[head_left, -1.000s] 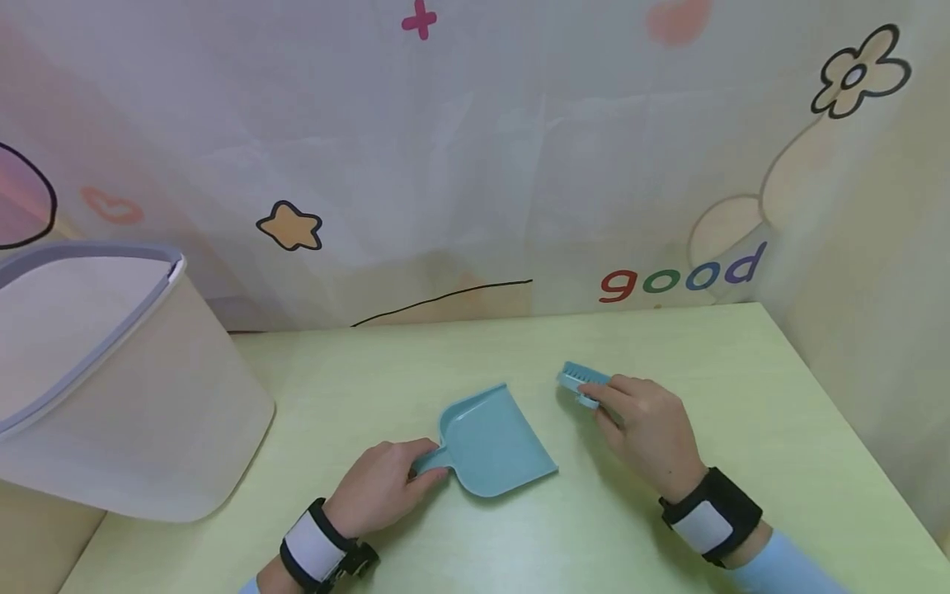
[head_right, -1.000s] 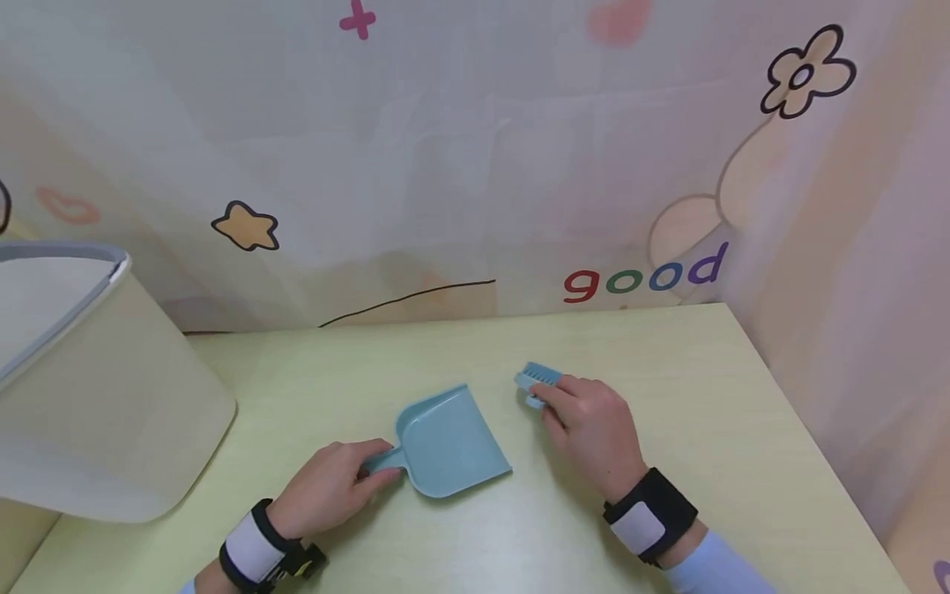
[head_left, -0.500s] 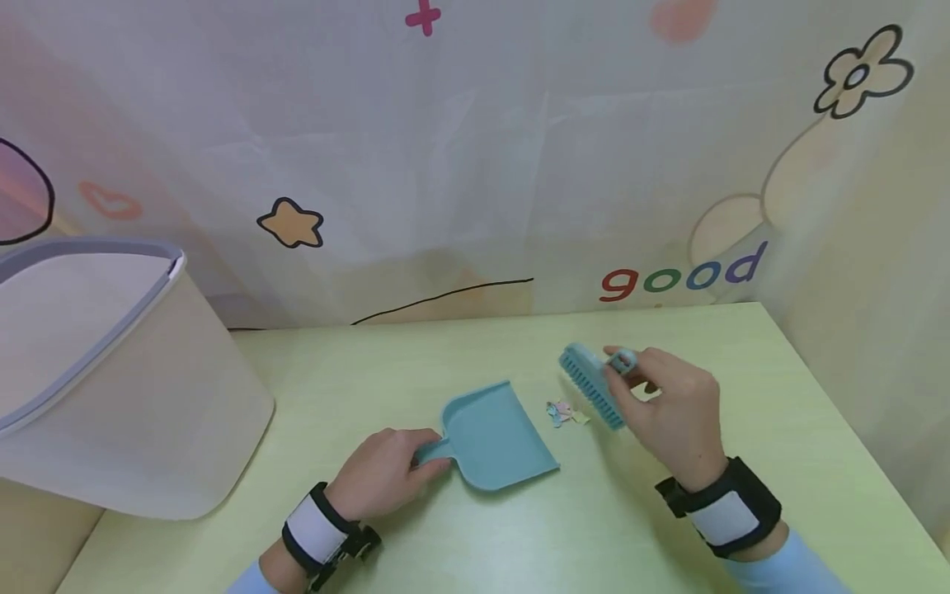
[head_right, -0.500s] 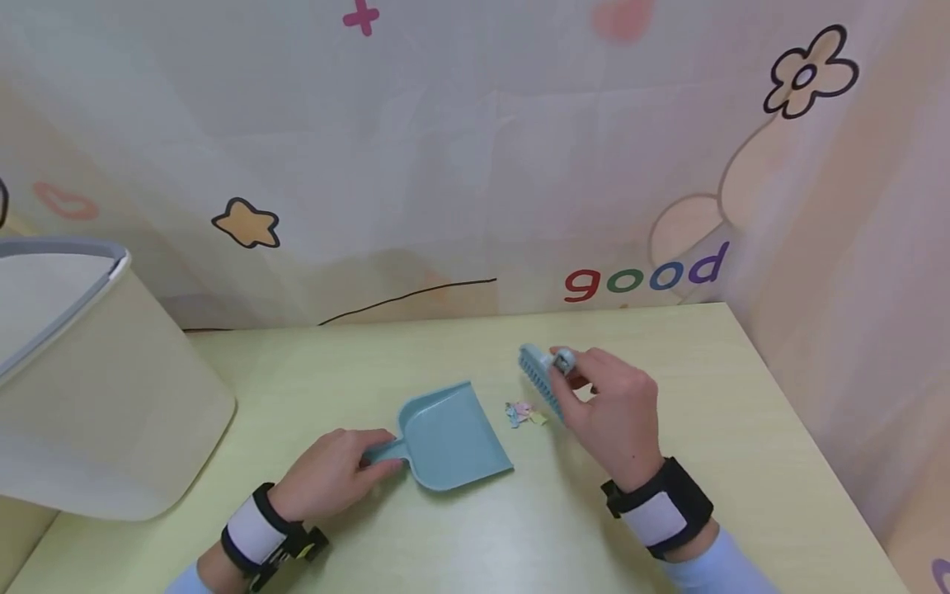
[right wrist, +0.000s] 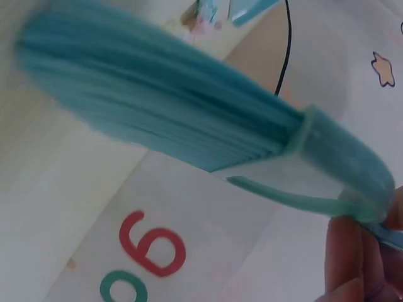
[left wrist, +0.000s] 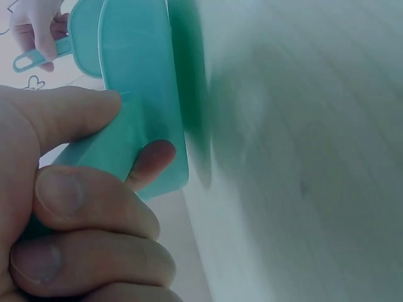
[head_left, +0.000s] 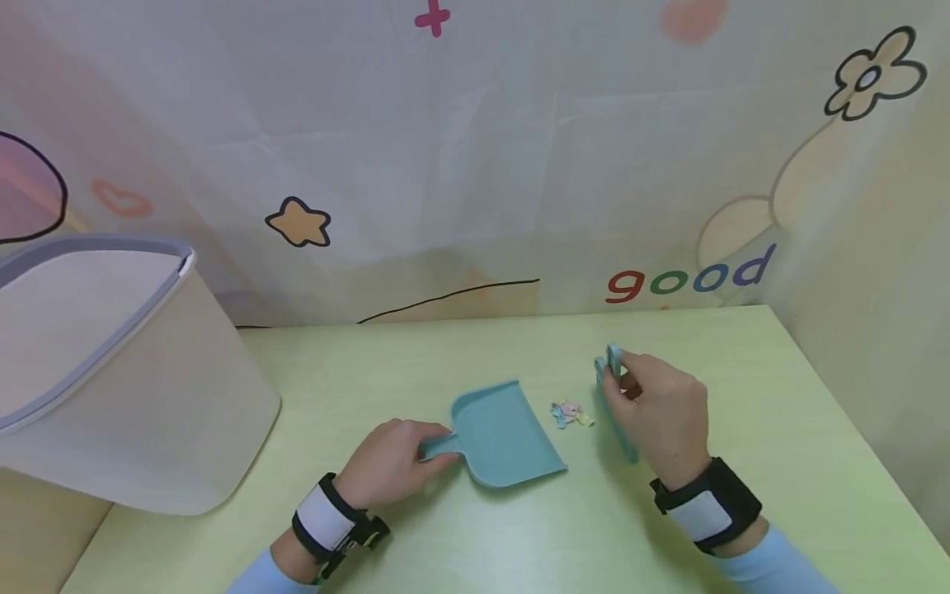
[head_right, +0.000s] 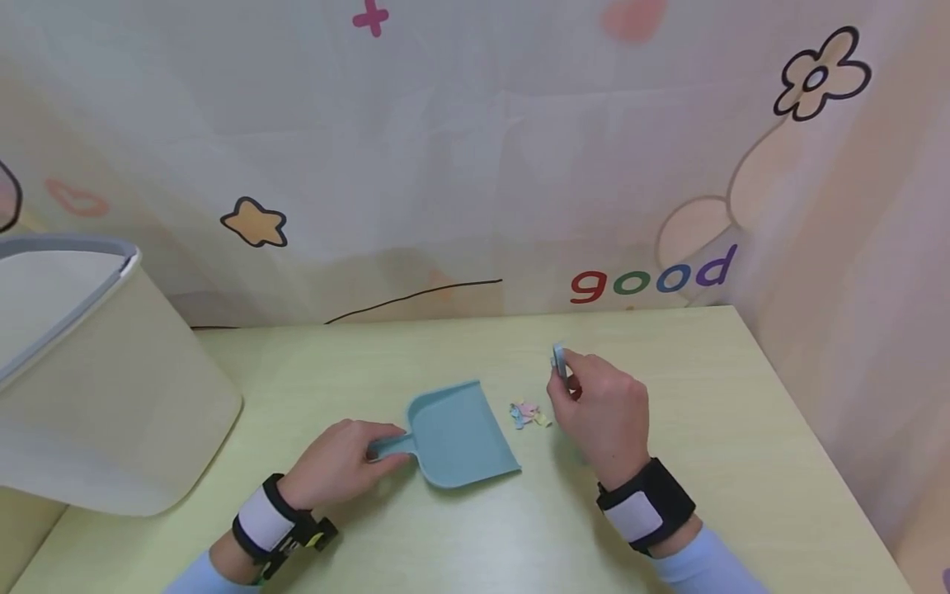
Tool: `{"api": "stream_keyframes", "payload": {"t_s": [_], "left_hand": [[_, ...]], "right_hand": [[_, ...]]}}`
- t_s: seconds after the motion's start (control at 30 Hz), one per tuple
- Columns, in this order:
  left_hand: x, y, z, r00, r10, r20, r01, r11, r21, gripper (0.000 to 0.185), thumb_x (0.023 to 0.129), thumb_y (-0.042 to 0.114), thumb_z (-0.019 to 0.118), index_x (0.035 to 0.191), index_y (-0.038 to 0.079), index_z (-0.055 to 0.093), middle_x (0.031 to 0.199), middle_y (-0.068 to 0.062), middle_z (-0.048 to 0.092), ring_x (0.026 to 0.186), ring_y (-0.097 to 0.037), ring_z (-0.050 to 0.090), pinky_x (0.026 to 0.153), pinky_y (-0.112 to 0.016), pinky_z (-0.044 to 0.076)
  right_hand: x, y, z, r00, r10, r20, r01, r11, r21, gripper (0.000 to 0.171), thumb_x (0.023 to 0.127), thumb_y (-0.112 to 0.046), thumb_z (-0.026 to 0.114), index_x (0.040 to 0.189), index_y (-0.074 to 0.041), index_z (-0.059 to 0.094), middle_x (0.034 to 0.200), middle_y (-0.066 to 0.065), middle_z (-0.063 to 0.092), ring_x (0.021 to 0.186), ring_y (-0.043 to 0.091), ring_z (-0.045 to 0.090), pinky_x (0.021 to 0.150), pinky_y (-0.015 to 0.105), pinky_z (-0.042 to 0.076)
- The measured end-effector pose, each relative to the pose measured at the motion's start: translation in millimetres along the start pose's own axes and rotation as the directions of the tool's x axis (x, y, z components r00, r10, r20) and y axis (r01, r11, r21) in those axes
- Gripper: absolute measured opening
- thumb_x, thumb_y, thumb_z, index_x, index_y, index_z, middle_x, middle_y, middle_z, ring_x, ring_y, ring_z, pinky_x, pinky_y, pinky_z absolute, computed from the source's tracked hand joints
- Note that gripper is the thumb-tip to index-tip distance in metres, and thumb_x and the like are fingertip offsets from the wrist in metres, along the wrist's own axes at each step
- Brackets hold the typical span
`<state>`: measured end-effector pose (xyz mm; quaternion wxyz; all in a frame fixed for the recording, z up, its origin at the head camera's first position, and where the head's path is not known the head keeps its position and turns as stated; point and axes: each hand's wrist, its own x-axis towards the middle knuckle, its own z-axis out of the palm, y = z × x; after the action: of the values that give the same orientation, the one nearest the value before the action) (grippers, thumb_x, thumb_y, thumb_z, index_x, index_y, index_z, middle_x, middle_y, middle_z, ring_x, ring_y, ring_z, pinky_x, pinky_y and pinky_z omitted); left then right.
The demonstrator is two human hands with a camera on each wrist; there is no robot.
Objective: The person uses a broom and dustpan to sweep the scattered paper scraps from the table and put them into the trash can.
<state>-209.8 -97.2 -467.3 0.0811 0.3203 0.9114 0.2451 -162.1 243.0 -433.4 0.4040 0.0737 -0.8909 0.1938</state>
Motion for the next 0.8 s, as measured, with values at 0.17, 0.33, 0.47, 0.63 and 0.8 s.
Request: {"api": "stream_keyframes", "payload": {"t_s": [0.17,0.33,0.47,0.63,0.8], "left_hand": [[0.9,-0.2,4.5,1.0,0.01,-0.011,-0.01,1.0,-0.011,0.031,0.096,0.036,0.075,0.117,0.014,0.079,0.057,0.014,0.03,0.05,0.001,0.03,0.051,-0.02,0.025],[0.9,2.7,8.0,1.0,0.021,-0.013,-0.022,1.0,-0.014,0.033,0.096,0.037,0.074,0.119,0.014,0.078,0.056,0.014,0.031,0.049,0.001,0.031,0.051,-0.02,0.028],[0.6,4.0,10.5,1.0,0.021,-0.019,-0.021,1.0,0.005,0.034,0.096,0.038,0.074,0.121,0.015,0.078,0.056,0.014,0.033,0.051,0.002,0.034,0.052,-0.02,0.03],[0.8,4.7,11.3,1.0,0.003,-0.008,-0.003,1.0,0.004,0.036,0.096,0.038,0.075,0.122,0.014,0.077,0.057,0.014,0.037,0.051,0.001,0.037,0.051,-0.02,0.03],[0.7,6.4,10.2,1.0,-0.007,-0.007,0.007,1.0,0.01,0.036,0.095,0.037,0.075,0.121,0.013,0.077,0.057,0.014,0.039,0.051,0.0,0.039,0.051,-0.021,0.031]], "right_hand": [[-3,-8,6,1.0,-0.026,0.005,0.026,0.999,0.041,0.02,0.081,-0.007,0.086,0.096,0.002,0.079,0.077,0.012,0.076,0.058,0.017,0.071,0.052,0.035,0.056],[-5,-15,10,0.999,-0.049,-0.002,0.049,0.995,0.087,0.022,0.077,-0.004,0.089,0.096,0.0,0.079,0.076,0.008,0.075,0.057,0.014,0.069,0.052,0.032,0.054],[-6,-22,11,0.998,-0.064,0.019,0.061,0.988,0.14,0.021,0.076,-0.002,0.089,0.096,-0.002,0.079,0.074,0.005,0.074,0.057,0.011,0.066,0.053,0.028,0.053],[-4,-27,7,0.999,-0.032,0.021,0.024,0.949,0.314,0.012,0.079,-0.001,0.085,0.083,-0.006,0.075,0.073,0.004,0.073,0.057,0.01,0.06,0.055,0.022,0.049],[2,-24,-1,0.999,-0.01,-0.033,0.021,0.939,0.343,0.013,0.078,0.002,0.084,0.079,-0.005,0.073,0.073,0.006,0.074,0.055,0.012,0.06,0.055,0.02,0.047]]}}
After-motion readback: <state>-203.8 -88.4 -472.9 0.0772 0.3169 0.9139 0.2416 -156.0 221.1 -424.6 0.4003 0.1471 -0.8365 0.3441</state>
